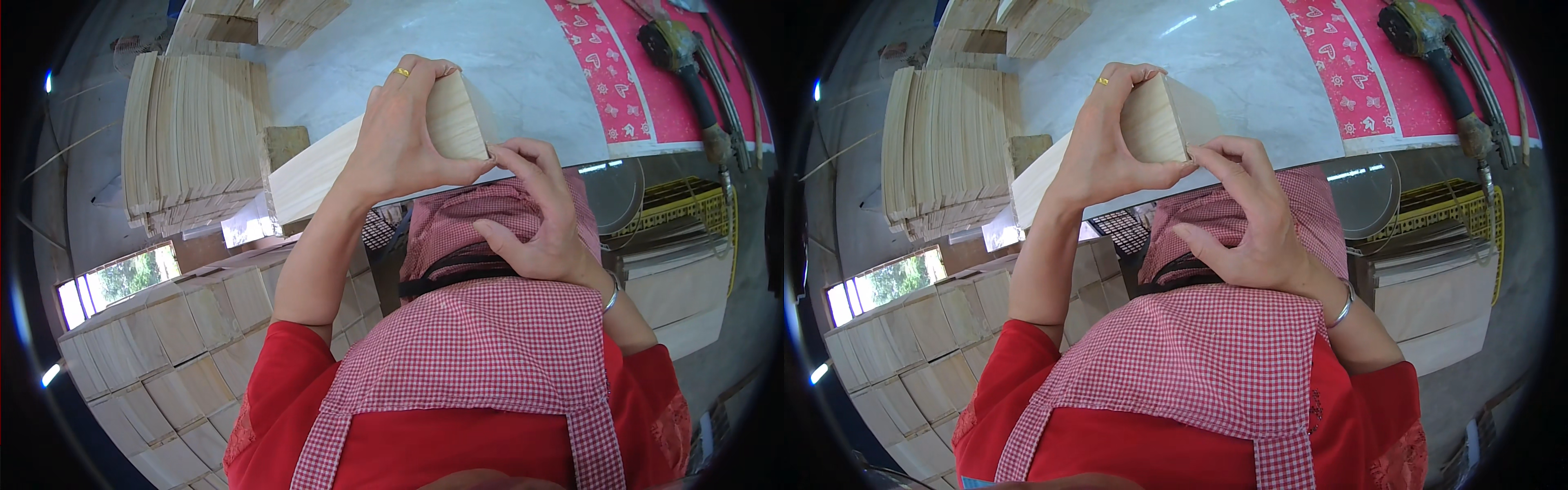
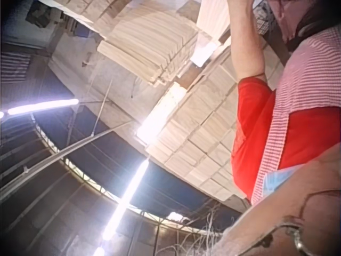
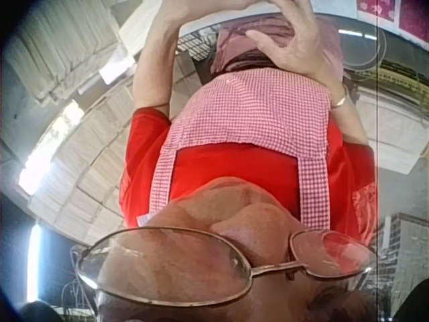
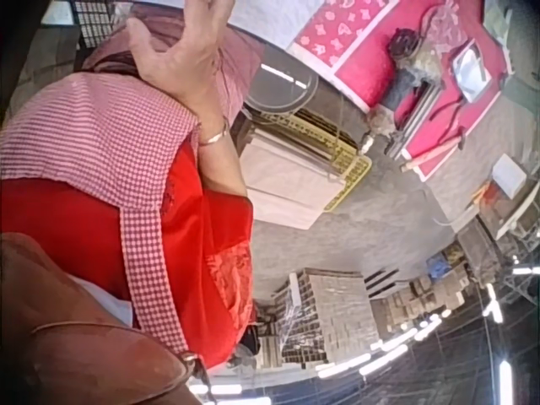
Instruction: Assemble wooden boxes by applying glue to joints and securing them with a pneumatic stapler.
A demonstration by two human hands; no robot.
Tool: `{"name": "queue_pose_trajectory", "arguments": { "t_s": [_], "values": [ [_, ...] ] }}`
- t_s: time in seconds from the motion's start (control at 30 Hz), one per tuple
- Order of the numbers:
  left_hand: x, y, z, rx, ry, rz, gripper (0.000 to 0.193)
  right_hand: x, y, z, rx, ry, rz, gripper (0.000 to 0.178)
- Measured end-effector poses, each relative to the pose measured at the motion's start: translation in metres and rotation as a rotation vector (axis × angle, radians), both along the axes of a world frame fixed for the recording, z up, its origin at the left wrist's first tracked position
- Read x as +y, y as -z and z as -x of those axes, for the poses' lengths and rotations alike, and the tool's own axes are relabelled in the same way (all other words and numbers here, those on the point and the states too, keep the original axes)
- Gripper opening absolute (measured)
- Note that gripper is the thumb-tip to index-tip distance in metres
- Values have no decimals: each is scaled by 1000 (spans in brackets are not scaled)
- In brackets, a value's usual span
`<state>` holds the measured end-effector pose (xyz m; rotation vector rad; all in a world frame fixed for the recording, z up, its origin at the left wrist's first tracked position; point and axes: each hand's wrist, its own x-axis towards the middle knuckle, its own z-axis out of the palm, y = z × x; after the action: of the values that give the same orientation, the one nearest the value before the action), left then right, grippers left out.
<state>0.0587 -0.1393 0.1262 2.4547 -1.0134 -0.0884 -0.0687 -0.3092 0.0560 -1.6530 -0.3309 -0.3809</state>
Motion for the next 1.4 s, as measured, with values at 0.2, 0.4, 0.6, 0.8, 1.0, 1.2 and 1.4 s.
{"name": "queue_pose_trajectory", "arguments": {
  "t_s": [0.2,0.4,0.6,0.8,1.0,1.2,1.4],
  "values": [
    [0,0,0,8,-2,16,87,-2,-3,-33,-51,75,-4,81],
    [-1,-3,0,11,-11,7,85,3,-6,-42,-82,-23,-34,83],
    [-1,-2,1,9,-6,1,84,-24,-15,-4,11,-180,-42,71],
    [-2,-1,0,2,-18,29,84,-50,-13,3,14,-183,51,59],
    [1,3,2,-46,-31,52,83,-181,-7,-30,44,741,932,56],
    [5,6,4,-73,-58,60,82,-256,18,-38,404,646,1189,65],
    [7,9,7,-87,-60,48,83,-252,0,-67,483,587,1347,56]
  ]
}}
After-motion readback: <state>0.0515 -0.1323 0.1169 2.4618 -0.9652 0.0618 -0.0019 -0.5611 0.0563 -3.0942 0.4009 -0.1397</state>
